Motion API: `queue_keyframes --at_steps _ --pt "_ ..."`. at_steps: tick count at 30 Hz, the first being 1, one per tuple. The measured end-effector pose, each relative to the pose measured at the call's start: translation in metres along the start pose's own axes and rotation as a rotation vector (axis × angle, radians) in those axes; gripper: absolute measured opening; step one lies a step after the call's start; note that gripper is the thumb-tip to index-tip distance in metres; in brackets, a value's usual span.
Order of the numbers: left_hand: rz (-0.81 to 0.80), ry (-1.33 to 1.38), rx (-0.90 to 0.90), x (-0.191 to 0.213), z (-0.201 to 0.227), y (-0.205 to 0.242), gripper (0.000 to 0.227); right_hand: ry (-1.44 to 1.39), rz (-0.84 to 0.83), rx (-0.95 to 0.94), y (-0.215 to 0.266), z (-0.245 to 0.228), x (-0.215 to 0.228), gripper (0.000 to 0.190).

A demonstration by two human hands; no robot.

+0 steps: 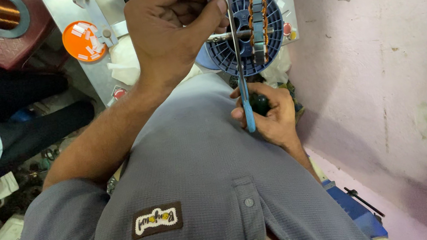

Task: The person is repairing an electrical motor stator. They repeatedly cut small white insulating pieces with scissors and insert them into the stator slots, then use a screwdriver to press and secure them in place.

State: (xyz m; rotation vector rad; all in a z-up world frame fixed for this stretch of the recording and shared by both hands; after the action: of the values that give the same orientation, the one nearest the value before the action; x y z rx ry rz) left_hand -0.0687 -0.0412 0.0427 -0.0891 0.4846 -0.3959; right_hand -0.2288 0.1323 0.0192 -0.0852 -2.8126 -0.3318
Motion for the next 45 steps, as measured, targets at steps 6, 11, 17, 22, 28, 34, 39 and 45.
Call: queue_keyframes --at_steps 6,11,17,22,28,34,39,45 --pt "-0.038 0.070 0.040 -0.001 0.000 0.004 0.015 -0.024 0.163 -0.122 0.001 -0.002 0.017 0.031" --pt "-0.106 0.064 0.091 0.000 -0.013 0.009 0.021 0.692 0.489 -0.284 -0.019 0.000 0.063 0.034" --pt "-0.175 0.088 0.336 -0.013 -0.042 0.031 0.019 0.923 0.272 -0.109 -0.050 0.004 0.048 0.033" --pt "-0.258 -0.070 0.388 -0.020 -0.043 0.043 0.011 0.475 0.341 -0.085 -0.025 -0.019 0.054 0.022" --pt "-0.390 -0.262 0.194 -0.032 -0.034 0.043 0.007 0.161 0.320 0.226 -0.017 -0.034 0.040 0.020" --pt "-0.367 -0.141 0.282 -0.037 -0.043 0.043 0.011 0.538 0.450 0.541 -0.012 -0.042 0.029 0.019" --pt "-0.276 -0.230 0.430 -0.035 -0.051 0.044 0.013 0.688 0.441 0.594 -0.011 -0.042 0.028 0.019" --pt "-0.317 -0.331 0.210 -0.040 -0.042 0.045 0.011 0.426 0.384 0.499 -0.016 -0.032 0.035 0.015"
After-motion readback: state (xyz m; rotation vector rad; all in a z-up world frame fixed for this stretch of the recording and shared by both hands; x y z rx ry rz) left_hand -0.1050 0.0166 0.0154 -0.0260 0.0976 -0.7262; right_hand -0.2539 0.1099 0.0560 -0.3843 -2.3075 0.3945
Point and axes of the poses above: each hand's wrist, its own y-axis away from the middle knuckle, its own x-axis out of the back of the hand, z = x × y, the point moved 4 cm from there along -y, towards the middle knuckle, and after that the axes turned 4 degrees about y, right-handed, at the moved point
